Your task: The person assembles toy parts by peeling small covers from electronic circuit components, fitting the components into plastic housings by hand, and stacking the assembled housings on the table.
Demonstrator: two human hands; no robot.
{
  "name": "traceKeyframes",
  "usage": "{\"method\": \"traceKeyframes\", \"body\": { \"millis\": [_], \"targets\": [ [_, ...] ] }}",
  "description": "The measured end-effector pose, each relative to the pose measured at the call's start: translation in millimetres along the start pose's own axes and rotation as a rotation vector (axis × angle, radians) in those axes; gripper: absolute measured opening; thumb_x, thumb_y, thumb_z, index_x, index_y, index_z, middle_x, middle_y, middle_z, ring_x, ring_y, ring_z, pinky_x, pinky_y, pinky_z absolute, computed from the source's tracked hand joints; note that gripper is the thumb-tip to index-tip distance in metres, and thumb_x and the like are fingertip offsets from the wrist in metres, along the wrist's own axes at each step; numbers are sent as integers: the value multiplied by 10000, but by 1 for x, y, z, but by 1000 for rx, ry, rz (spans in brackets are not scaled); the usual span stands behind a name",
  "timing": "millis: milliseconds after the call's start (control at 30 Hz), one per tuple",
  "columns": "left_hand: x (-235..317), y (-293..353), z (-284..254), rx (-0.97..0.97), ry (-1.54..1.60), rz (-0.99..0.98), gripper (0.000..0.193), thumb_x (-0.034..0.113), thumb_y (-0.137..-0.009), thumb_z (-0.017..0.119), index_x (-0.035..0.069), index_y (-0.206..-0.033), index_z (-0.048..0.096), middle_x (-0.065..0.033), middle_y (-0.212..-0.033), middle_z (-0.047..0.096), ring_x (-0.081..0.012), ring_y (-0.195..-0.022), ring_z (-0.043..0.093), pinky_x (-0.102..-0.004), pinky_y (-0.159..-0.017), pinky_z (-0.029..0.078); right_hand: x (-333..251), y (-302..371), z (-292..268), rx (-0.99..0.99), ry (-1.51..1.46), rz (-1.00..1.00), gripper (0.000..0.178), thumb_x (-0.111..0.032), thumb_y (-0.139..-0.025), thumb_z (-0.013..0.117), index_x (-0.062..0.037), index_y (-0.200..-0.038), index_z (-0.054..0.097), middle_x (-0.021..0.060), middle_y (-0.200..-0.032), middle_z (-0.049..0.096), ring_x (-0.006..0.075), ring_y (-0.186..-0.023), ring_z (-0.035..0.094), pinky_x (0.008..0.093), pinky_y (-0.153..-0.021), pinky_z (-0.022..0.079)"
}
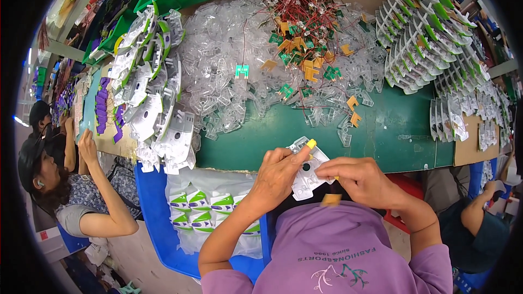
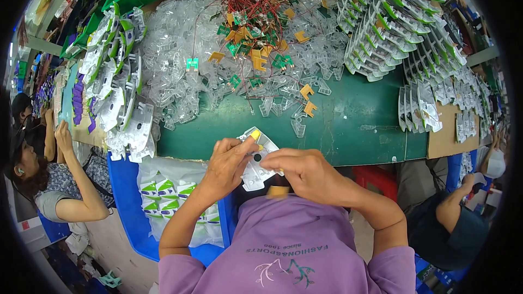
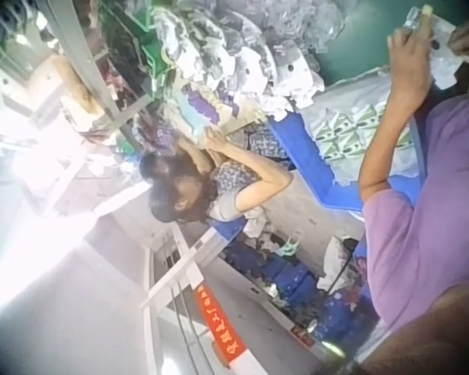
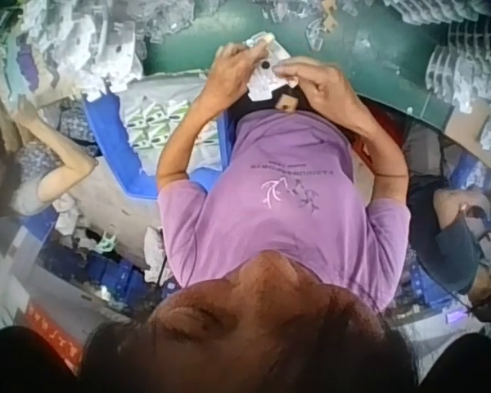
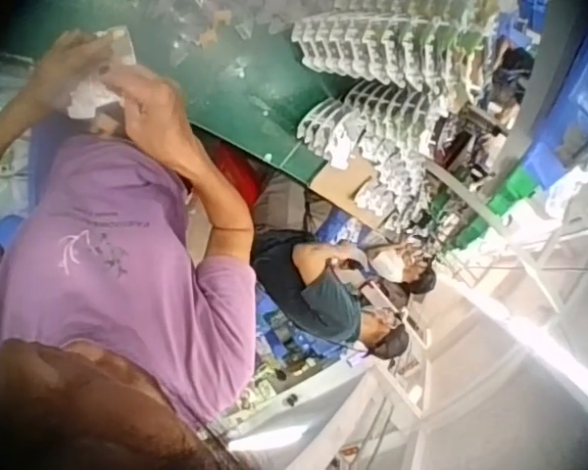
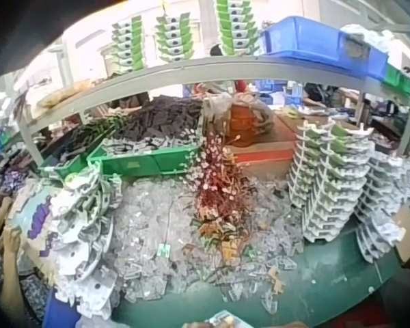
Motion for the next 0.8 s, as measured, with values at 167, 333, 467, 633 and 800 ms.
{"method": "traceKeyframes", "body": {
  "millis": [167,333,467,633,800],
  "targets": [
    [4,0,2,38,41,-15,668,-72,-805,639,59,-1428,437,-58,-1076,693,-269,-925,567,-382,-819,405,9,19,27,156,451,-289,277,9,-760,663,12,-1036,671,120,-1000,658,286,-829,668,368,-696,548],
    [3,0,-1,36,37,-27,638,-61,-825,625,39,-1424,429,-69,-1094,694,-260,-919,568,-382,-831,399,16,22,45,162,794,-298,341,-30,-680,692,-15,-1020,671,83,-953,629,214,-749,610,322,-614,517],
    [0,1,-3,14,88,-53,583,-50,-859,576,28,-1419,431,-75,-1095,696,-261,-940,556,-381,-846,389,9,18,34,225,635,-257,360,-28,-656,708,-27,-1014,675,79,-952,630,209,-733,618,316,-601,513],
    [2,-5,2,0,161,-28,582,-78,-856,552,26,-1416,429,-86,-1081,700,-275,-956,548,-396,-877,391,33,37,15,481,486,-30,322,-15,-713,708,-43,-1025,635,105,-879,655,259,-697,643,356,-587,520],
    [7,-1,-3,139,88,-76,457,-114,-797,592,-10,-1242,587,-133,-1023,685,-307,-912,589,-399,-845,452,48,38,29,467,255,46,253,-49,-805,646,-58,-1050,585,145,-861,643,309,-739,651,392,-657,512]
  ]
}}
Point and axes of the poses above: each hand's wrist, its own y-axis away from the middle knuckle, its own z-axis out of the palm, x = y × z, the point moved 2 cm from there along -y, towards the middle knuckle
